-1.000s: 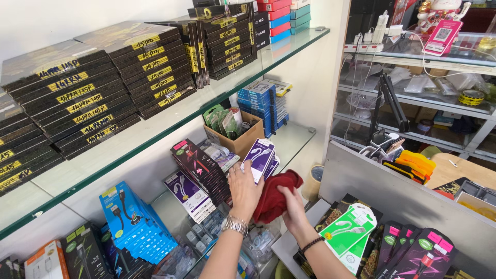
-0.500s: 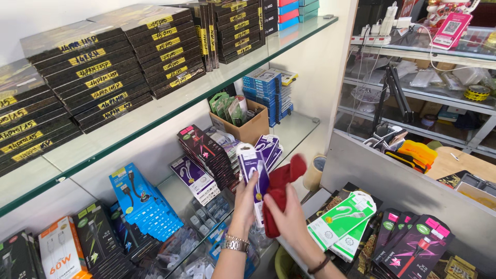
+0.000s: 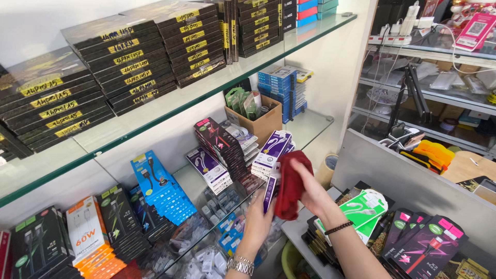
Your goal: The person wipes packaged phone accessories with a red cloth on a glass display shelf. They pick up each boxed item one at a time, rub the cloth over its surfaces, and place it back on the shelf, working through the row of packages.
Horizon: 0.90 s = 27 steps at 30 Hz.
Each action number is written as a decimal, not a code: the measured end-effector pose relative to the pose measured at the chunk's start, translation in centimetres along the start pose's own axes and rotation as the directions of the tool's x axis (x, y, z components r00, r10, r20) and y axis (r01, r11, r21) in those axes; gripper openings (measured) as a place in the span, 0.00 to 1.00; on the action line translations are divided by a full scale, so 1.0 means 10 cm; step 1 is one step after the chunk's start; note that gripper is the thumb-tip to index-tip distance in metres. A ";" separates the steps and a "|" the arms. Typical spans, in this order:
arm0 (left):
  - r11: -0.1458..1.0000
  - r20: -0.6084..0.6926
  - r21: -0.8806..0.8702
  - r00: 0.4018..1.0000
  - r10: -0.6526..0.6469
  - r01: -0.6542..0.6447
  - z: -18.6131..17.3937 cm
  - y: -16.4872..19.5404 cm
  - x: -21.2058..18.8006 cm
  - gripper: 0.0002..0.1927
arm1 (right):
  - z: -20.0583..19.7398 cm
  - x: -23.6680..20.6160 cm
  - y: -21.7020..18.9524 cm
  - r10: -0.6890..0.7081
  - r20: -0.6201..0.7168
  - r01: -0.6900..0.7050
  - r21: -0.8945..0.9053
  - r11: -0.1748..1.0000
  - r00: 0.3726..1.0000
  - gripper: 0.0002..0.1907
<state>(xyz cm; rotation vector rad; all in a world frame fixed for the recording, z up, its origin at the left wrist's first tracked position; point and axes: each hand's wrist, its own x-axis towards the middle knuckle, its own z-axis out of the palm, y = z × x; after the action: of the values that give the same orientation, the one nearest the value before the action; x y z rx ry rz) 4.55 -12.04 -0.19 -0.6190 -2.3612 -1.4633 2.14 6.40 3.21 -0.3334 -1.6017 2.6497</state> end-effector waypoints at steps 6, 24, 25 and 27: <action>0.996 0.086 0.029 0.993 0.081 -0.084 -0.30 0.20 -0.07 0.20 | 0.13 -0.03 0.00 0.017 0.241 -0.002 -0.063 0.998 0.970 0.30; 0.797 -0.360 -0.594 0.850 -0.385 0.109 -0.21 -0.11 0.08 0.20 | 0.42 -0.32 0.60 0.018 0.188 0.024 -0.219 0.975 0.982 0.23; 0.848 -0.431 -0.526 0.840 -0.329 0.063 -0.20 -0.14 0.05 0.20 | 0.43 -0.32 0.60 -0.010 0.185 0.049 -0.208 0.977 0.983 0.23; 0.776 -0.506 -0.629 0.728 -0.462 0.055 -0.24 -0.21 0.06 0.20 | 0.44 -0.35 0.62 0.099 0.251 0.010 -0.401 0.916 0.963 0.23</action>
<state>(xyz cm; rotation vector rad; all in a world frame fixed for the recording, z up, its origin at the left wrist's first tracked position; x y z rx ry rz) 3.01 -14.92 -0.50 0.1594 -1.4855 -2.1277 5.28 -0.84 0.34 -0.0135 -2.2494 2.4632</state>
